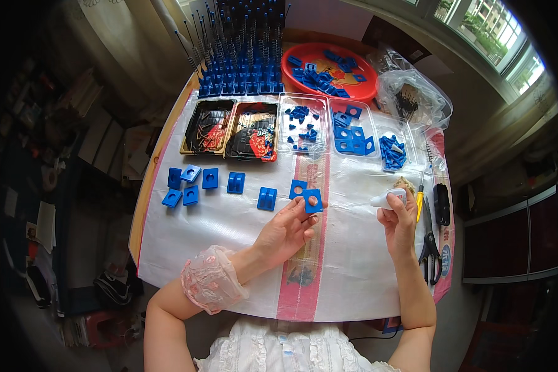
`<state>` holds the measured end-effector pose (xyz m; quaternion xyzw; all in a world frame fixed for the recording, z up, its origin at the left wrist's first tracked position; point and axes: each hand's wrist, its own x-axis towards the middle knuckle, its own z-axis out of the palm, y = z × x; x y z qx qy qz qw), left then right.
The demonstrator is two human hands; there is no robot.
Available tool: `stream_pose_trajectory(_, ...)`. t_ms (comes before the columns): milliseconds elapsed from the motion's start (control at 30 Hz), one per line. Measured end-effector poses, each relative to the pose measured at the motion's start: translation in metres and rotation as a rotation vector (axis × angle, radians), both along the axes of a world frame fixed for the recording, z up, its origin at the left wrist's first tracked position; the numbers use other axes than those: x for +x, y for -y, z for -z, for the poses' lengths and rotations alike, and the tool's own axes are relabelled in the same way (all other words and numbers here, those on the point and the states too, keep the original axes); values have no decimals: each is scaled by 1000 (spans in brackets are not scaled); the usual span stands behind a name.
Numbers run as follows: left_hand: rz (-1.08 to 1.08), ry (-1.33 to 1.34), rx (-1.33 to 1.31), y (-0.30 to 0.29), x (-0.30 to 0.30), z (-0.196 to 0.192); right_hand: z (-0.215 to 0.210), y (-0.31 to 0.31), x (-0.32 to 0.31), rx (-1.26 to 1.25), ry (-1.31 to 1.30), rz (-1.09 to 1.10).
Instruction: Assembling small blue plastic housings with white and red internal components on a table.
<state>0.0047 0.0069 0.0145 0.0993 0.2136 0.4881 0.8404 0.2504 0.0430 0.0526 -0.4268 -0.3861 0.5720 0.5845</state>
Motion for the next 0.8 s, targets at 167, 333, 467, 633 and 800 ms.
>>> stream_pose_trajectory(167, -5, 6, -4, 0, 0, 2, 1, 0, 0, 12, 3, 6)
stream_pose_trajectory(333, -7, 10, -12, 0, 0, 4, 1, 0, 0, 31, 10, 7)
stream_pose_trajectory(467, 16, 55, -15, -1, -2, 9, -1, 1, 0, 52, 18, 10)
stream_pose_trajectory(633, 25, 54, -20, -1, -2, 8, 1, 1, 1, 67, 29, -8)
stream_pose_trajectory(800, 18, 58, -19, -1, -2, 9, 0, 1, 2, 71, 33, -5)
